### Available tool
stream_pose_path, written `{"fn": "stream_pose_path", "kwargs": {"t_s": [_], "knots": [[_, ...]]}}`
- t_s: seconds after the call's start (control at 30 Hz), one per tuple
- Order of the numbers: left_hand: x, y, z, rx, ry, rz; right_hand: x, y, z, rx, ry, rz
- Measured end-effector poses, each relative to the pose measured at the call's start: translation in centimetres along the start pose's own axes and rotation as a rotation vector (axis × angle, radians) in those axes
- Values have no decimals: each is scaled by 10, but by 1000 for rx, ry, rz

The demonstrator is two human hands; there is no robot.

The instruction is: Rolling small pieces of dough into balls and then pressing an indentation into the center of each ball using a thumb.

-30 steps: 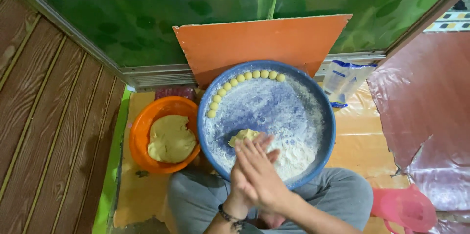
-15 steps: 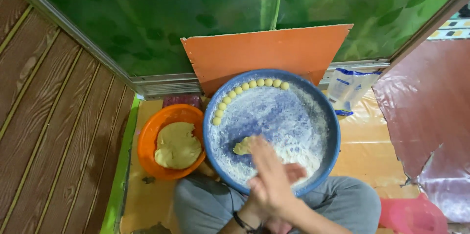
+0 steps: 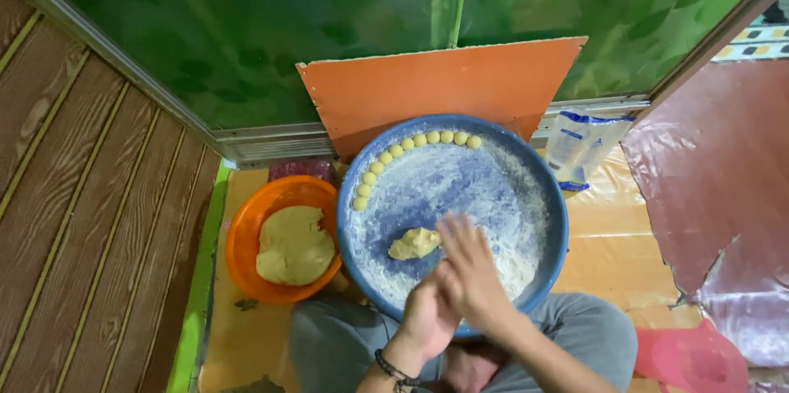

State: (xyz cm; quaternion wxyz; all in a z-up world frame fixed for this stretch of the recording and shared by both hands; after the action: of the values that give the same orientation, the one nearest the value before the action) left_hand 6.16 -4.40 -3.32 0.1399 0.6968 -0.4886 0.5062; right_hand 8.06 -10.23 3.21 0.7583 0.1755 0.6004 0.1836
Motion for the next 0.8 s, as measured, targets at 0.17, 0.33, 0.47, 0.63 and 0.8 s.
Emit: {"fn": "stream_pose_path", "kwargs": {"t_s": [0.17, 0.33, 0.47, 0.63, 0.8], "knots": [[-16, -19, 21, 134, -142, -60, -42, -24, 2, 140, -214, 218], [2, -40, 17, 248, -145, -32, -69, 2, -14, 20, -414, 150], [24, -44, 13, 296, -17, -2, -71, 23, -9, -95, -449, 71], [40, -47, 3, 322, 125, 125, -62, 3, -8, -9, -411, 151], [-16, -48, 23, 320, -67, 311, -53, -73, -7, 152, -251, 250]]}}
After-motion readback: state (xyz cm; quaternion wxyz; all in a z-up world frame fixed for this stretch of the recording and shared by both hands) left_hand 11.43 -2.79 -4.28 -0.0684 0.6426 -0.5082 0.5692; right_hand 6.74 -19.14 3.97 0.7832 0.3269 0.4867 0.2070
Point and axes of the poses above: each hand's wrist, its own z-axis towards the middle knuckle, its own x-axis out of the palm, y = z × x, the point moved 10 cm from there along z, towards the middle knuckle, and after that the axes turned 4 degrees about -z, right-handed, at the moved point
